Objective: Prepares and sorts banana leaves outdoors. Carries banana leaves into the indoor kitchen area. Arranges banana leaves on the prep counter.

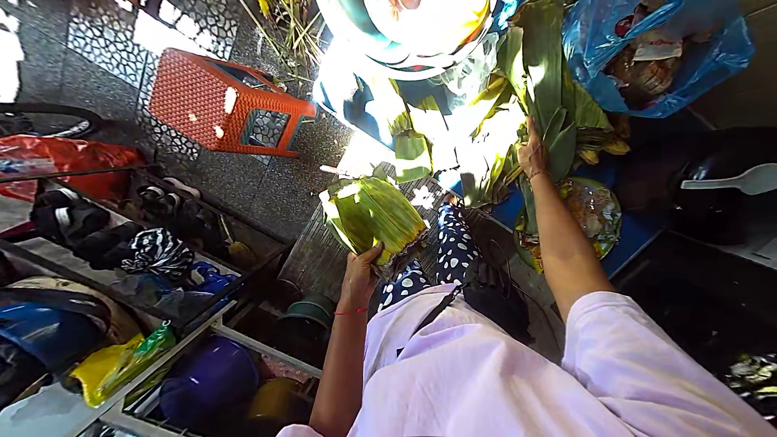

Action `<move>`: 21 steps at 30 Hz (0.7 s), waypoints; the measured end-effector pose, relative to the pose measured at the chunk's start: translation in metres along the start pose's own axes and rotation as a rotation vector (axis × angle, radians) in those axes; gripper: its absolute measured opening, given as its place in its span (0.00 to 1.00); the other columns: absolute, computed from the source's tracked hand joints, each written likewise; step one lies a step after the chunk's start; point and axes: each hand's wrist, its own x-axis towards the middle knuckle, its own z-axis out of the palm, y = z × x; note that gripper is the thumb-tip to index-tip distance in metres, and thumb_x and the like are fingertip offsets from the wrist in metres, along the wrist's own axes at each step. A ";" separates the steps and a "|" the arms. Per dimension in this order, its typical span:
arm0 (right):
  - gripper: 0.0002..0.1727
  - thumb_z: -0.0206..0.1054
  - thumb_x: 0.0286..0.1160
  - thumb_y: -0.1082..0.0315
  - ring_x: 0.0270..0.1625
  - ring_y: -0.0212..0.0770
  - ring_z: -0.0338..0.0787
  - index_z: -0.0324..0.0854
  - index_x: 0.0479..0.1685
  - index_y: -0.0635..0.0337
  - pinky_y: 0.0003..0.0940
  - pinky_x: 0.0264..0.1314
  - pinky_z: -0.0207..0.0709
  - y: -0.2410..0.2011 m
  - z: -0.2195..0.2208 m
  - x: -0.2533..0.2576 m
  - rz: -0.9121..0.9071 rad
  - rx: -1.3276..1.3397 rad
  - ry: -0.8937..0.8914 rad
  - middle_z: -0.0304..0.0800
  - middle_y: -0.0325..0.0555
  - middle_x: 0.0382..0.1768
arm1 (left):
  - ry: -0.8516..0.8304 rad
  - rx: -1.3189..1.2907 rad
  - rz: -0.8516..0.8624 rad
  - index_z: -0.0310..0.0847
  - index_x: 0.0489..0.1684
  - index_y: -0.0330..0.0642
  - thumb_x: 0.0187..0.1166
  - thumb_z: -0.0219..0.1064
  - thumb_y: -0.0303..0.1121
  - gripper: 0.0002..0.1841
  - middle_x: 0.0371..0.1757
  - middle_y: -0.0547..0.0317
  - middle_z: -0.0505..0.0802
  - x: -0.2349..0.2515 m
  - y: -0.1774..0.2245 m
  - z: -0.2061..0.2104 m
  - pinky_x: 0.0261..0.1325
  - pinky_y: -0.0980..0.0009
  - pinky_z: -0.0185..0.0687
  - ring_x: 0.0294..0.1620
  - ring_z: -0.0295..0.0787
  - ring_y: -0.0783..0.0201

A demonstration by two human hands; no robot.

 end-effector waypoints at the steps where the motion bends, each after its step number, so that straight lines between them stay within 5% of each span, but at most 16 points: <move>1: 0.41 0.60 0.81 0.72 0.81 0.59 0.79 0.50 0.97 0.51 0.58 0.82 0.70 -0.001 0.002 0.001 0.005 0.004 0.016 0.71 0.58 0.85 | 0.001 -0.001 0.000 0.71 0.57 0.35 0.84 0.57 0.17 0.09 0.37 0.54 0.92 0.000 0.001 0.001 0.38 0.73 0.91 0.34 0.93 0.68; 5: 0.42 0.71 0.74 0.58 0.78 0.64 0.80 0.61 0.90 0.58 0.66 0.78 0.70 -0.018 0.014 -0.007 0.050 -0.138 0.017 0.80 0.62 0.77 | 0.004 0.014 0.002 0.71 0.58 0.36 0.83 0.57 0.17 0.10 0.38 0.55 0.92 0.000 0.001 -0.001 0.39 0.73 0.91 0.35 0.93 0.69; 9: 0.53 0.78 0.64 0.57 0.82 0.75 0.70 0.55 0.92 0.65 0.75 0.75 0.67 -0.023 0.043 -0.021 0.066 -0.362 -0.084 0.58 0.66 0.90 | 0.012 0.021 -0.003 0.71 0.57 0.36 0.83 0.57 0.17 0.09 0.37 0.55 0.92 0.002 -0.003 -0.007 0.38 0.73 0.91 0.34 0.93 0.68; 13: 0.45 0.78 0.63 0.60 0.88 0.75 0.59 0.67 0.83 0.73 0.71 0.74 0.70 -0.015 0.063 -0.013 0.072 -0.533 -0.151 0.44 0.68 0.93 | 0.040 0.036 -0.015 0.71 0.58 0.35 0.83 0.57 0.17 0.10 0.38 0.55 0.92 0.004 -0.007 -0.013 0.37 0.72 0.91 0.34 0.93 0.68; 17: 0.38 0.73 0.70 0.66 0.80 0.75 0.72 0.69 0.81 0.74 0.69 0.68 0.77 -0.005 0.069 0.008 0.127 -0.560 -0.157 0.58 0.70 0.88 | 0.074 0.053 -0.016 0.71 0.57 0.37 0.83 0.57 0.17 0.10 0.37 0.58 0.92 0.006 -0.008 -0.014 0.36 0.75 0.90 0.33 0.92 0.70; 21: 0.23 0.56 0.85 0.74 0.65 0.76 0.86 0.73 0.77 0.73 0.72 0.62 0.77 -0.007 0.045 0.011 0.004 -0.537 -0.130 0.82 0.77 0.66 | 0.075 0.057 -0.012 0.70 0.58 0.37 0.82 0.57 0.17 0.11 0.38 0.58 0.91 0.007 -0.007 -0.013 0.35 0.75 0.90 0.33 0.92 0.71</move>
